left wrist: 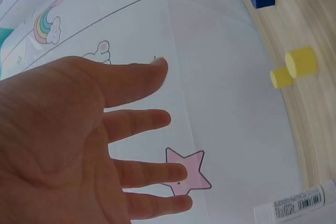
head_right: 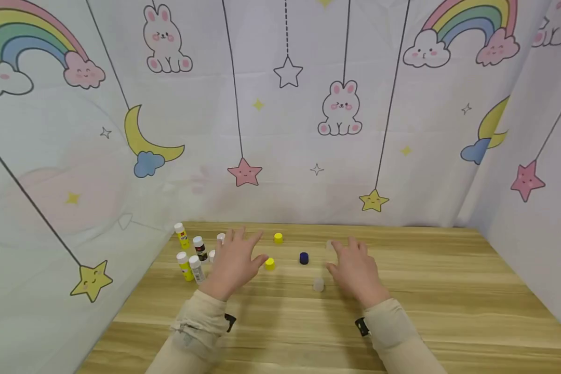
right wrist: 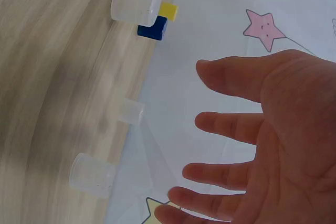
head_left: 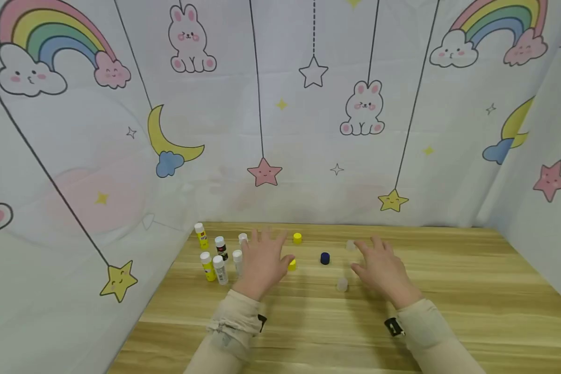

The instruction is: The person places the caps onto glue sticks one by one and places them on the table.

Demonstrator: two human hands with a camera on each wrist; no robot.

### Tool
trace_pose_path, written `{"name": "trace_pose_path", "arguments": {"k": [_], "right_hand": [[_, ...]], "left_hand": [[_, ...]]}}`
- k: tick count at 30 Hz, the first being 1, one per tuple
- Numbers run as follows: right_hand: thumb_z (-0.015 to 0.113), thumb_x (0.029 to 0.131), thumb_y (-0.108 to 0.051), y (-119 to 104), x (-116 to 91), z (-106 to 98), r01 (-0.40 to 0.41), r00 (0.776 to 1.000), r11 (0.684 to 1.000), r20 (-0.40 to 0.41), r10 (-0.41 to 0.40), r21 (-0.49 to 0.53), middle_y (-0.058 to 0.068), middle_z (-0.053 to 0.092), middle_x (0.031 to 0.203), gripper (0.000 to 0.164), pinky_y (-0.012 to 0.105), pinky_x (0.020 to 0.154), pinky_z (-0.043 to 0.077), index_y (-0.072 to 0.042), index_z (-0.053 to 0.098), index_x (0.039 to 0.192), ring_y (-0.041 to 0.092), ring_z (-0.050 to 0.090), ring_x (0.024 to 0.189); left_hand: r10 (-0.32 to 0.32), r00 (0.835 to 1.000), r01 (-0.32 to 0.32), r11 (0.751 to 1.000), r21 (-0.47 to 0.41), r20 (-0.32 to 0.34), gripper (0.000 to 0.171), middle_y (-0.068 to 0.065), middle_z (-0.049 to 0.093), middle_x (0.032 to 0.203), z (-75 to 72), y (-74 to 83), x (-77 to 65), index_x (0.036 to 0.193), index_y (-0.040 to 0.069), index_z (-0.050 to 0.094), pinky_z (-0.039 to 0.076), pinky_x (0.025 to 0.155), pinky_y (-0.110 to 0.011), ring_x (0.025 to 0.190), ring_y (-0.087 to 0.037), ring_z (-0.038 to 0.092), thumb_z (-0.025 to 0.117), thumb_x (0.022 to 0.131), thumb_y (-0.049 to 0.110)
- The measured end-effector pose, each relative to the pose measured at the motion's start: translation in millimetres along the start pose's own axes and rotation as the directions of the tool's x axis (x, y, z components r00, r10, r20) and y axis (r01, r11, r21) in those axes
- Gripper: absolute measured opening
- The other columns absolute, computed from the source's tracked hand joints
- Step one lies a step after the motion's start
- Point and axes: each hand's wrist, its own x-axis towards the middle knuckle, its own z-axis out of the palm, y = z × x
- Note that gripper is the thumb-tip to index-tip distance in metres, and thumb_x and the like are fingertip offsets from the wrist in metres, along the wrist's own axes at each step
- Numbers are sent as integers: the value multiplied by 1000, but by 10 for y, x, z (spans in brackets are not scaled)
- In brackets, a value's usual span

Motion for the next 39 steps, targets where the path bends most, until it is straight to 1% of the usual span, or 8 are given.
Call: {"name": "trace_pose_path", "arguments": {"k": [7,11,15,23,26,29,31,39], "right_hand": [[76,89,-16,75,-7,58,-35,998,997,51,32,70,29,52,128,54,63,87,47,-5,58,139,52,49,117],[75,84,-8,120,5,103,-42,997,998,72,38,53,29,56,121,48,59,82,50,-3,64,130,50,56,107],[74,81,-2,144,-3,109,-31,997,998,78,27,46,27,59,113,41,54,78,53,0,69,122,44,61,97],[68,76,6,180,-15,98,-57,997,998,49,55,40,20,64,98,28,52,75,54,2,73,103,39,62,90],[62,74,10,196,-15,97,-95,994,995,55,92,44,13,63,86,17,44,65,51,0,69,86,30,59,78],[59,74,12,216,-15,106,-107,993,994,54,105,37,7,57,74,17,37,58,42,-5,60,73,23,49,67],[58,74,12,228,-16,117,-109,993,993,53,107,37,5,53,71,20,36,56,38,-7,56,69,22,45,64],[58,73,12,268,-25,146,-75,996,996,44,73,41,5,57,71,19,38,58,45,-6,58,69,22,50,65]], "left_hand": [[-57,998,57,998,-29,5,54,-21,64,123,-146,-376,-7,133,9,65,50,87,-59,110,-46,59,83,85,25],[-64,998,64,997,-32,19,52,-18,71,108,-166,-540,-25,125,6,70,54,77,-55,96,-45,64,88,78,20],[-79,994,83,995,-57,73,47,-14,72,98,-187,-646,-16,117,5,72,53,73,-52,85,-40,63,89,75,19],[-87,988,98,992,-85,124,43,-11,71,92,-134,-755,10,112,5,73,54,73,-48,81,-35,63,91,74,15],[-87,988,99,991,-86,127,40,-10,71,89,-104,-795,15,108,4,73,55,71,-46,78,-33,64,90,73,12],[-91,988,101,992,-72,127,31,-9,71,86,-83,-830,24,102,4,72,54,68,-44,75,-31,63,87,75,7],[-97,987,106,992,-66,131,25,-8,71,86,-61,-855,33,99,4,72,53,66,-43,73,-30,61,83,76,2],[-110,982,115,993,-22,156,16,-6,69,83,-13,-887,80,92,7,72,48,60,-44,68,-27,58,74,79,-2]]}}
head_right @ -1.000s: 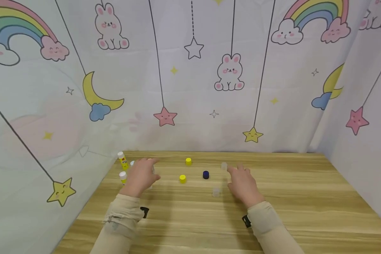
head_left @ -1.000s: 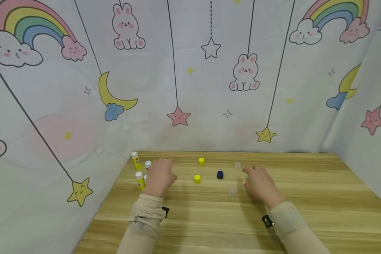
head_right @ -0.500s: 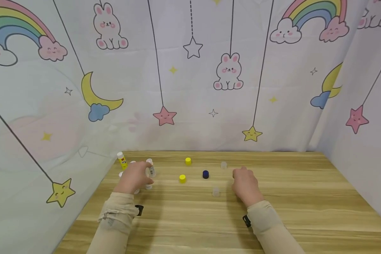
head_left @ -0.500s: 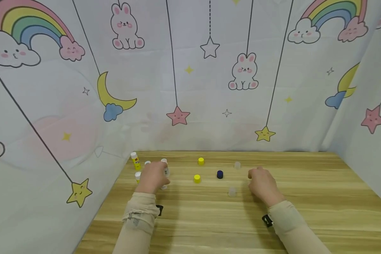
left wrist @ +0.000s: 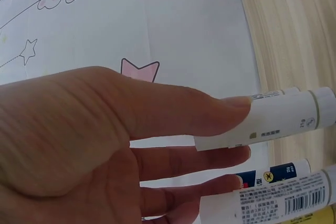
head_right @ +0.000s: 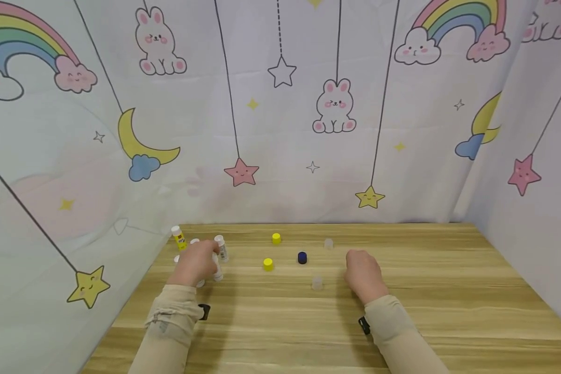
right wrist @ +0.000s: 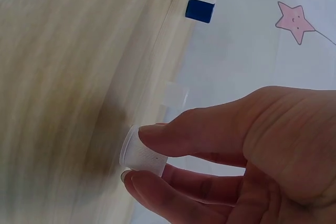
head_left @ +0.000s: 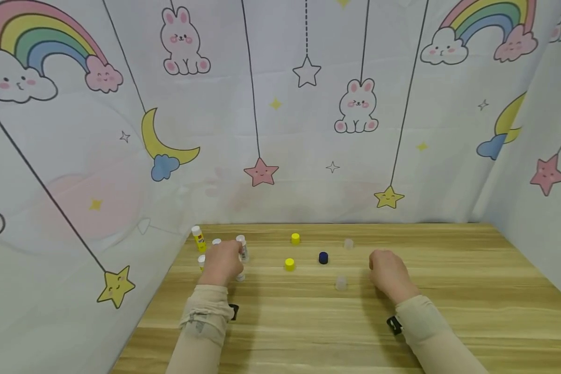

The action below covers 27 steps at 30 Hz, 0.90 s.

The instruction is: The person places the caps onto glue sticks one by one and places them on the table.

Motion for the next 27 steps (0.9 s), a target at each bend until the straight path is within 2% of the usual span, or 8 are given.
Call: {"name": "trace_pose_path", "arguments": {"k": [3,7,10,16,23,27], "right_hand": [[56,72,14,-3,7,-5,-2,1000,1000,-1,2,4,4,54,69,21,36,57,42,-7,57,67,22,48,63],[54,71,15,-13,12,-23,-4,1000,1000,2,4,11,4,51,67,24,34,56,37,-8,54,65,22,44,63],[55,72,14,-6,13,-36,-5,1000,1000,2,5,13,6,55,70,22,35,58,41,-8,57,68,22,47,65],[56,73,14,19,14,-54,-15,1000,1000,1,15,26,8,62,77,20,39,62,46,-5,63,74,23,52,69],[59,73,14,9,-2,-88,-15,1000,1000,-18,15,27,7,63,79,19,42,65,49,-3,66,78,24,55,71],[58,71,13,4,-6,-89,-13,1000,999,-24,14,40,6,62,78,19,42,64,48,-3,65,78,24,55,71]], "left_hand": [[-9,1000,9,1000,12,2,15,-5,69,83,9,-5,13,90,9,71,48,61,-46,69,-27,59,75,80,-1],[-11,1000,11,1000,17,-18,19,-6,71,86,30,-12,16,97,7,74,50,64,-49,74,-29,64,76,81,-1],[-2,999,3,1000,12,-52,22,-8,72,87,47,-11,14,101,5,75,53,66,-49,75,-29,66,76,81,-3],[22,993,-25,999,-22,-115,19,-9,71,83,84,19,25,96,4,74,53,65,-47,72,-29,65,75,79,-6],[13,996,-25,990,-140,-84,17,-10,70,84,125,78,48,92,3,72,55,64,-43,75,-28,65,76,78,-6],[43,996,-55,987,-152,-83,14,-8,69,82,172,80,42,85,5,71,55,65,-41,74,-25,64,76,77,-6]]}}
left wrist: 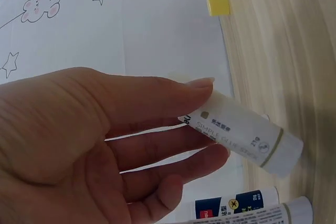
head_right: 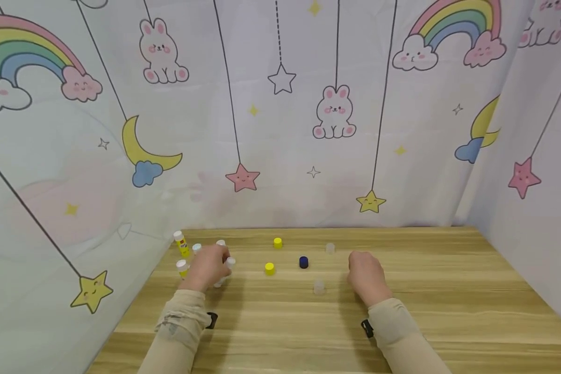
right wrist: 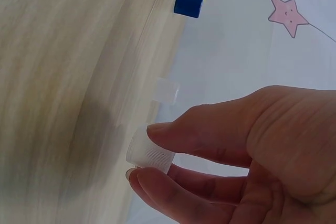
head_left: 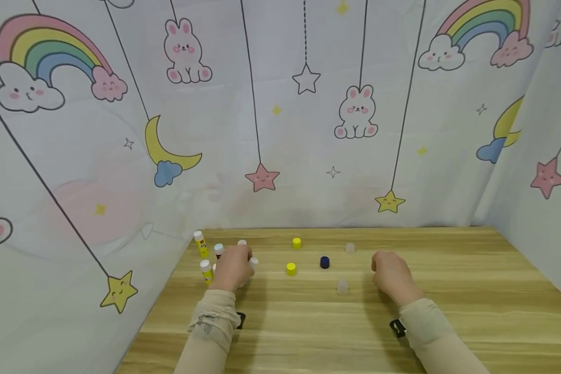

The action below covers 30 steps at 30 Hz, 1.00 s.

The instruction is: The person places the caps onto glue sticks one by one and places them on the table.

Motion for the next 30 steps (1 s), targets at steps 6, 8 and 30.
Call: {"name": "trace_pose_path", "arguments": {"k": [6,8,30], "right_hand": [[59,72,14,-16,34,-14,12,1000,1000,-11,-12,9,9,66,83,21,45,68,51,-1,68,82,26,60,75],[60,73,15,-38,42,-38,7,1000,1000,-3,-7,20,12,69,89,22,47,72,53,1,71,87,29,64,81],[66,80,7,-216,30,-129,121,990,990,-81,-115,69,18,71,97,20,51,70,53,1,73,98,37,66,86]], "left_hand": [[20,1000,-20,1000,-6,-9,13,-7,69,81,72,-43,25,84,6,71,55,68,-43,75,-24,65,75,78,-5],[26,1000,-26,1000,-11,-16,12,-7,69,82,71,-38,27,85,6,71,56,70,-43,76,-25,65,75,79,-4],[41,997,-46,996,-79,-62,13,-7,72,92,-17,103,-15,96,9,72,55,65,-39,76,-23,66,74,85,2]]}}
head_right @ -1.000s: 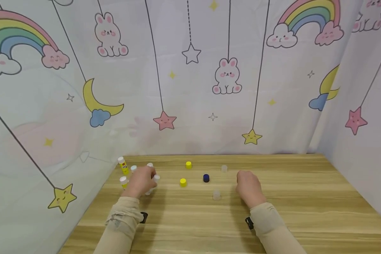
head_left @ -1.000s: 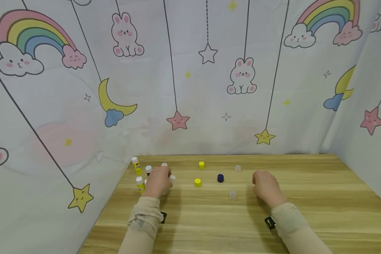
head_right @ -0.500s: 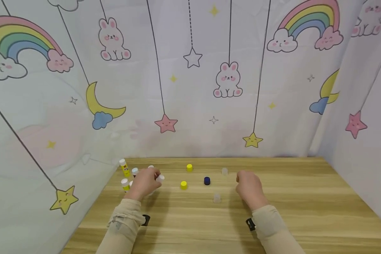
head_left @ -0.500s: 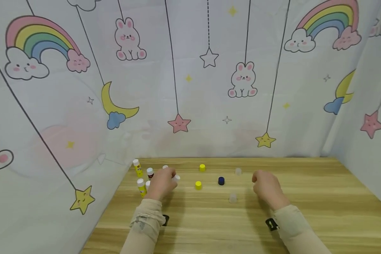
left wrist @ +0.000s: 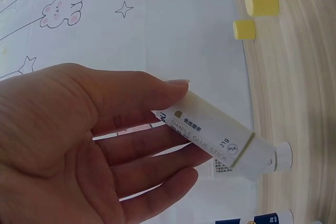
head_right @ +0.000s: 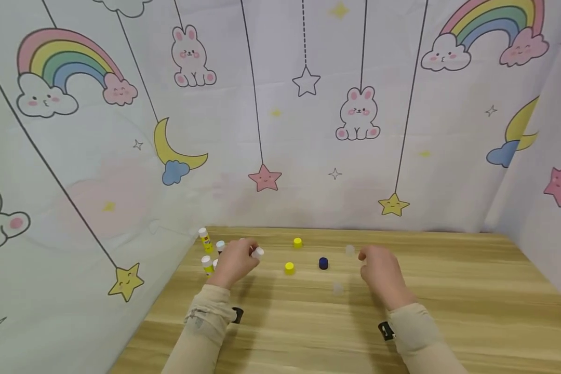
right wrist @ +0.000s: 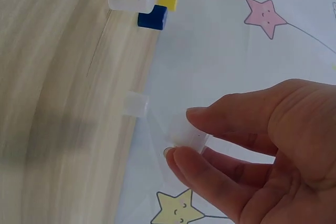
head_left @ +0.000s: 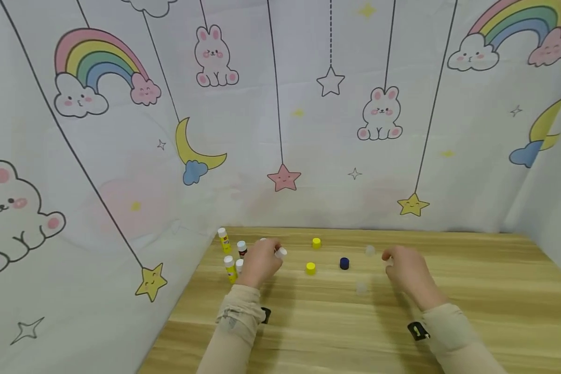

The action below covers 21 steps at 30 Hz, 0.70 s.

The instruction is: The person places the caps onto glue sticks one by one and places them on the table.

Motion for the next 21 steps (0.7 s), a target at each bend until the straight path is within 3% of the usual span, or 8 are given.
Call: {"name": "trace_pose_path", "arguments": {"k": [9,14,21], "right_hand": [[73,83,2,-56,160,-63,75,997,997,-33,-75,-1,13,73,99,19,46,68,54,-3,75,101,28,67,81],[77,82,1,-47,134,-69,113,991,994,-65,-113,-7,7,73,93,19,39,61,53,-7,76,99,20,65,73],[77,82,2,-78,39,-38,118,987,993,-115,-115,22,9,71,95,21,36,59,52,-9,75,100,15,60,69]], "left_hand": [[-36,999,36,999,0,-20,17,-6,73,94,-90,84,9,100,10,74,55,63,-38,74,-21,66,73,85,2],[-21,1000,21,1000,4,-5,17,-6,73,94,-104,124,35,100,10,73,56,68,-41,79,-25,68,73,85,1],[-35,999,35,999,3,40,27,-11,69,109,-40,200,46,119,7,67,56,75,-43,92,-28,67,69,93,2]]}}
